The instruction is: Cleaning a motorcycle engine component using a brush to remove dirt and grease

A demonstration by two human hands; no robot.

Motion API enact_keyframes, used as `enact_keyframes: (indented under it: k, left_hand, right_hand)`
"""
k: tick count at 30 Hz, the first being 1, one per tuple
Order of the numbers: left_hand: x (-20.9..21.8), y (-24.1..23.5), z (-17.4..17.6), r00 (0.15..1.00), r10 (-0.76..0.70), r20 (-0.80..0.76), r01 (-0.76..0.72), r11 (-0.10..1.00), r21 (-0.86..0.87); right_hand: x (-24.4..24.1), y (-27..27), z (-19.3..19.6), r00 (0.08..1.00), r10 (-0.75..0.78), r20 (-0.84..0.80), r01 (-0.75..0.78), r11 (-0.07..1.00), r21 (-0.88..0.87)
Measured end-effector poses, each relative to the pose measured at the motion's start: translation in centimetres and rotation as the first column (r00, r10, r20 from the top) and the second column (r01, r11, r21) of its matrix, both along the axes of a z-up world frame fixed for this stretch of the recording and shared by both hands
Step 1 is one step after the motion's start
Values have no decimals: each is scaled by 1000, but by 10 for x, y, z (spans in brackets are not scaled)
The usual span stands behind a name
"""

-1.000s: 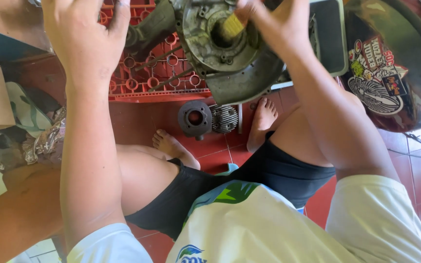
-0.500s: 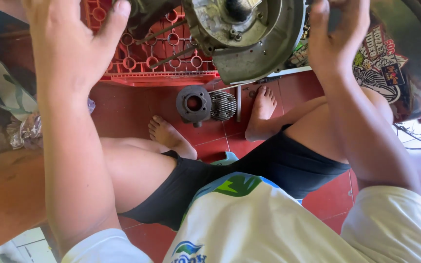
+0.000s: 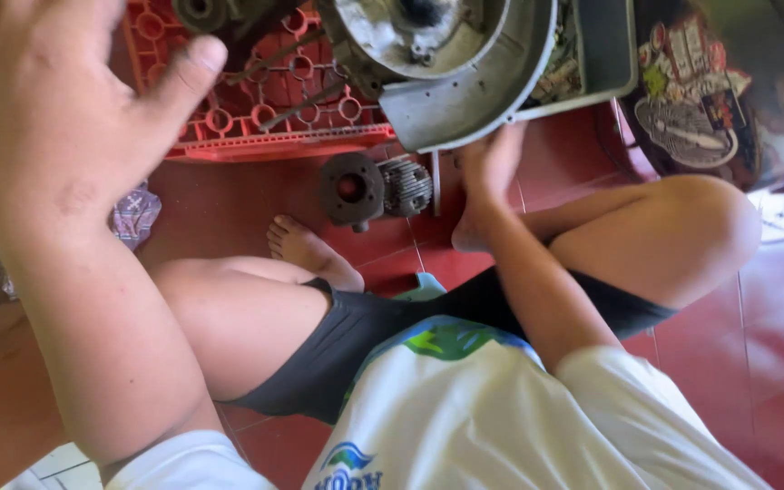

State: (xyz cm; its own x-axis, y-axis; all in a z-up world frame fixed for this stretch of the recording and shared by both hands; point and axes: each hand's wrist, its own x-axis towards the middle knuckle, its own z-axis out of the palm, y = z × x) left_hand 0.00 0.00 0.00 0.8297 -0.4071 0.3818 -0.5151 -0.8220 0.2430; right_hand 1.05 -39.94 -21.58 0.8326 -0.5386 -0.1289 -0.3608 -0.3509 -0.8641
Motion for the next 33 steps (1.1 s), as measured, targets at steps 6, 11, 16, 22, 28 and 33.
enact_keyframes:
  k: [6,11,16,22,28,33]
  left_hand:
    - [6,-20,32,996,0,86,6,997,-72]
    - [-25,-37,26,991,-128,-44,110,953,-283]
    - [-46,-45,1,993,115,-35,-120,950,-288]
    - [-46,-49,-6,976,205,-80,-217,954,-209]
    - [-43,-30,-26,945,292,-147,-318,925,-209]
    - [-34,-27,-26,944,251,-214,-306,909,-282]
  right_hand:
    - [-60,-8,-287,818,372,-439,-542,756,-368]
    - [-68,-17,-219,626,327,-708,-570,811,-129]
    - [-36,-66,-215,887,219,-406,-449,610,-653]
    - [-28,-113,-290,848,268,-457,-486,737,-470]
    - [-32,-113,-291,837,278,-472,-511,706,-490]
    - [-34,-113,-287,841,297,-453,-502,742,-444]
